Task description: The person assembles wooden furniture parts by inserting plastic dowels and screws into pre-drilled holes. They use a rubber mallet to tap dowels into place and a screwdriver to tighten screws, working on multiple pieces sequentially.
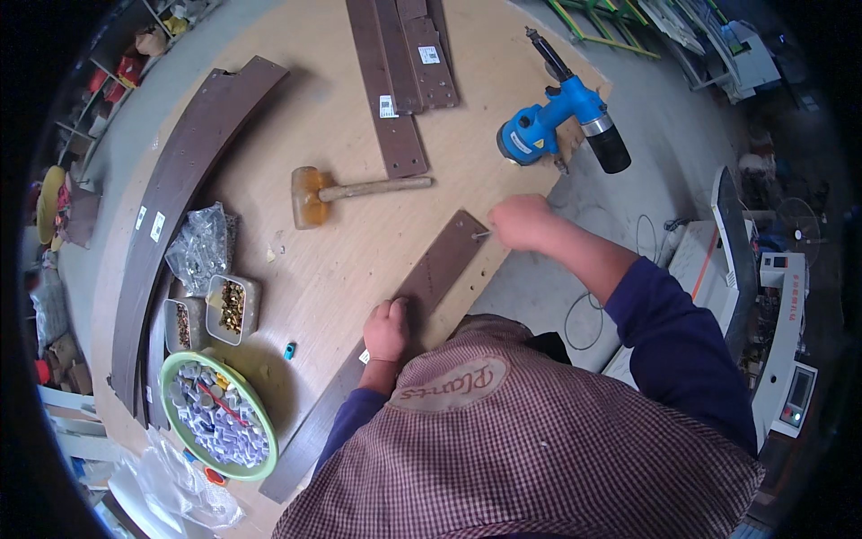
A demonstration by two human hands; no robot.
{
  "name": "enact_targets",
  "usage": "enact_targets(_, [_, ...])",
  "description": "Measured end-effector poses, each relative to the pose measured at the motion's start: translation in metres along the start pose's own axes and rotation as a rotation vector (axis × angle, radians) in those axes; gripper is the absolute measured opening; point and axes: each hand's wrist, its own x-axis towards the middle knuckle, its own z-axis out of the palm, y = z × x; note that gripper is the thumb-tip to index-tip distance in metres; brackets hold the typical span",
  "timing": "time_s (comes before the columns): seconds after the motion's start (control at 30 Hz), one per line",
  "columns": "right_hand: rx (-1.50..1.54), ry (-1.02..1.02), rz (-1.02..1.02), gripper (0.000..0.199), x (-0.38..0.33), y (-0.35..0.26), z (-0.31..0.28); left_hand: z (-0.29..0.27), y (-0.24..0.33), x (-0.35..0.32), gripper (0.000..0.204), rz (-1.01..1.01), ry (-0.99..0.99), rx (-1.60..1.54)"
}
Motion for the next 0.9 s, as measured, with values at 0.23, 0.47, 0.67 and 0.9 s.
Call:
enact_targets(0.23, [0.273, 0.532, -0.207, 0.019, -0.019, -0.009, 0.021, -0.020, 0.009, 0.010, 0.022, 0.016, 0.033, -0.021])
enact_targets(0.47, [0.323, 0.358, -0.534, 0.046, 0.025, -0.092, 0.150, -0.072, 0.023, -0.034, 0.014, -0.501, -0.056, -0.368])
enact_targets(0.67, [-0.129, 0.179, -0.780, 0.099, 0.033, -0.134, 0.147, -0.093, 0.034, -0.171, 0.025, -1.172, 0.192, -0.634])
enact_targets(0.9, [0.588, 0.498, -0.544, 0.025, 0.060, -0.083, 0.162, -0.075, 0.055, -0.220, 0.026, -1.412, 0.564, -0.584])
